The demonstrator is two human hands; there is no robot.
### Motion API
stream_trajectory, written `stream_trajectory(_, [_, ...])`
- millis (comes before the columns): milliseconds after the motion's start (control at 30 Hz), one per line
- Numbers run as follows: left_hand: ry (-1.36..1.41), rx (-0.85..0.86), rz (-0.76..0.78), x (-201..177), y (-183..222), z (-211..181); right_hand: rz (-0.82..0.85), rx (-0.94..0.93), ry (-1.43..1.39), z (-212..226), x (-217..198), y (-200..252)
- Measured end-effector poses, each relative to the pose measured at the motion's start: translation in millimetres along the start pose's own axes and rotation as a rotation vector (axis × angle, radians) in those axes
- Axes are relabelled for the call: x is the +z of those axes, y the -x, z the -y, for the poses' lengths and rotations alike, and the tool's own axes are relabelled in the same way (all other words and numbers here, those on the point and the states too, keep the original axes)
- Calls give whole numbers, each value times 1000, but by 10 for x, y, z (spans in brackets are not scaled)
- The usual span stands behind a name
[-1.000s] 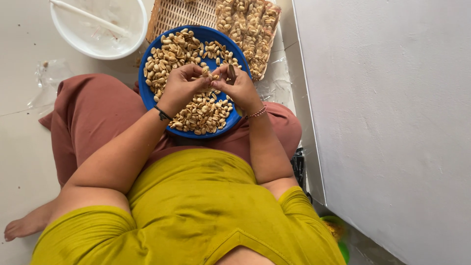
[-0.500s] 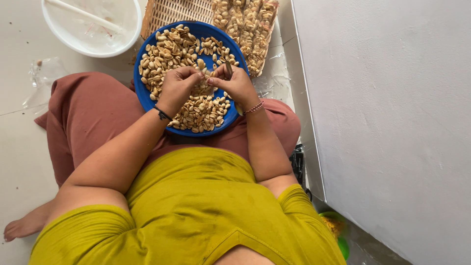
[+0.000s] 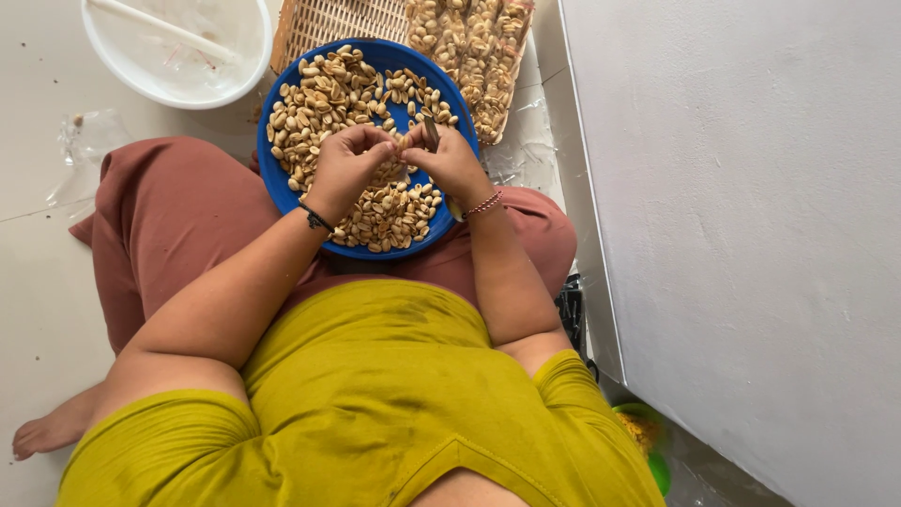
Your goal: Sort and inspect nuts from a basket into a bowl by hand and using a spoon
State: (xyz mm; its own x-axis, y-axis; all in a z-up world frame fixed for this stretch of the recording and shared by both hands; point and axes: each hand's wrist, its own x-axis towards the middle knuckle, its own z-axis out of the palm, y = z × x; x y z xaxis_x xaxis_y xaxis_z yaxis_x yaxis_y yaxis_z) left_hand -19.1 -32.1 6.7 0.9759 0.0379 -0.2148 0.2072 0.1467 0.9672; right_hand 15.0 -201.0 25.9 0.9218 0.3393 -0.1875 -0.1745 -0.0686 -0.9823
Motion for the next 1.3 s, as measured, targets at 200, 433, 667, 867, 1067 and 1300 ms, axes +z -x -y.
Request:
stream_trajectory(200, [63, -20, 32, 0, 29, -34, 21, 6, 15, 34, -10, 38])
stream_trajectory(433, [22, 7, 16, -21, 4, 43, 26, 24, 18, -117, -16, 0])
stream_trajectory(667, [64, -93, 36, 19, 71, -94, 23, -42, 66, -206, -77, -50])
stream_trajectory(867, [113, -118, 54, 39, 141, -249, -9, -101, 50, -22, -72, -1])
stream_trajectory(1067, [115, 8, 6, 52, 144, -302, -2, -141, 10, 49, -38, 75])
stream_trajectory(1300, [64, 117, 14, 26, 162, -296, 61, -243, 135, 42, -77, 87])
